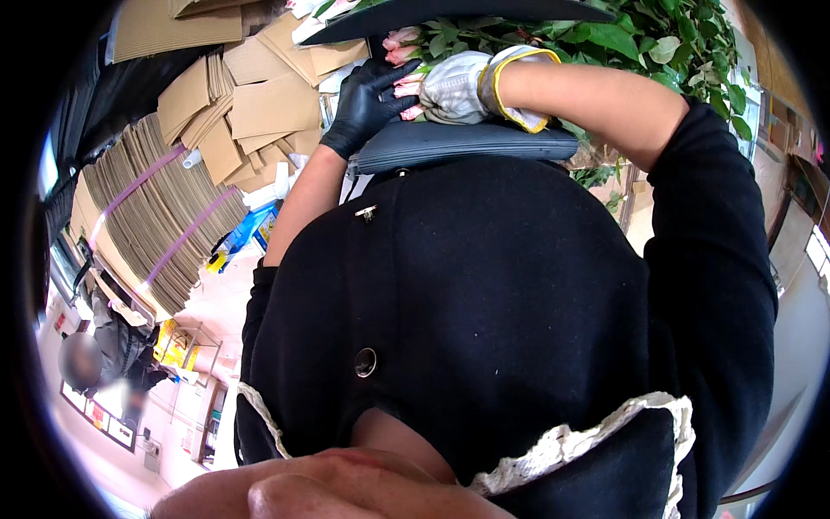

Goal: The person arranges pink roses and green leaves into a cardboard box, then places a black foam insert over the arrangement. They continue to adjust the flowers and leaves within the box, ensuring they fit properly around the foam insert.

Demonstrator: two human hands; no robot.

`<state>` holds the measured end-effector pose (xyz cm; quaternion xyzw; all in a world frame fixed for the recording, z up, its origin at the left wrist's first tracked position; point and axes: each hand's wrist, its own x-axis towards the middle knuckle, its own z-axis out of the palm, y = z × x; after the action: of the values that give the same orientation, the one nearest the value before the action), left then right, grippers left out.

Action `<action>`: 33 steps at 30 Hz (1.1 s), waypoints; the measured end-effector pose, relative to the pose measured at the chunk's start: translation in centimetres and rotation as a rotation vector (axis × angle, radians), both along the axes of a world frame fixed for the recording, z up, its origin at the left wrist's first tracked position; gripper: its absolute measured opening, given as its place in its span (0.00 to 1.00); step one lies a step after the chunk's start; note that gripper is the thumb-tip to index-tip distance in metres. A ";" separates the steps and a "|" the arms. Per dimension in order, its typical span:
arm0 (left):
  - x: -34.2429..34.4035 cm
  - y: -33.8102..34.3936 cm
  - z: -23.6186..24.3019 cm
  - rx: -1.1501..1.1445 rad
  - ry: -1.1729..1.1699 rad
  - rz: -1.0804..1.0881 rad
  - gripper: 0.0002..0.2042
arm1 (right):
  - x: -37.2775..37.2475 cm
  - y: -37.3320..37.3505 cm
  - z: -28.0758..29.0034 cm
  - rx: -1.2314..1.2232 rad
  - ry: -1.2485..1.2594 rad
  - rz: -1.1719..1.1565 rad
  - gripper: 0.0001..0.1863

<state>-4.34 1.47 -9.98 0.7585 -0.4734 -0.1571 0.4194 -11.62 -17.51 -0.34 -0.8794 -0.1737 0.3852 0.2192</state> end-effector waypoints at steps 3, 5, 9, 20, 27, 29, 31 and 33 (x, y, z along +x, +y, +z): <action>-0.2 0.2 0.5 0.032 -0.012 -0.019 0.24 | 0.1 -0.6 1.6 0.045 0.035 -0.094 0.12; -0.3 0.4 1.2 0.062 -0.005 -0.043 0.24 | -0.1 -1.2 3.2 0.040 0.006 -0.131 0.12; 0.2 2.3 3.1 0.029 0.133 0.064 0.19 | -2.4 -3.8 6.5 -0.012 -0.412 -0.179 0.09; 1.2 -1.7 3.8 0.022 0.032 -0.220 0.21 | 0.4 -0.3 12.0 0.073 -1.108 -0.142 0.22; 0.0 -3.1 3.0 0.164 0.354 -0.277 0.34 | 8.4 -1.7 13.6 -0.272 -0.223 -0.190 0.20; -0.3 -1.4 0.5 0.157 -0.290 -0.241 0.40 | 13.7 3.4 17.5 0.073 -0.945 -0.050 0.15; -0.4 -0.5 -0.4 0.227 -0.343 -0.247 0.40 | 19.1 10.4 23.0 0.271 -1.351 -0.087 0.11; -0.3 -1.3 1.2 0.134 -0.362 -0.258 0.41 | 26.1 13.4 24.8 0.385 -1.642 0.104 0.12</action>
<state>-4.63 0.17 -8.73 0.7337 -0.6224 -0.1019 0.2529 14.48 -4.13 24.47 -0.8185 -0.3807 -0.4027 0.1513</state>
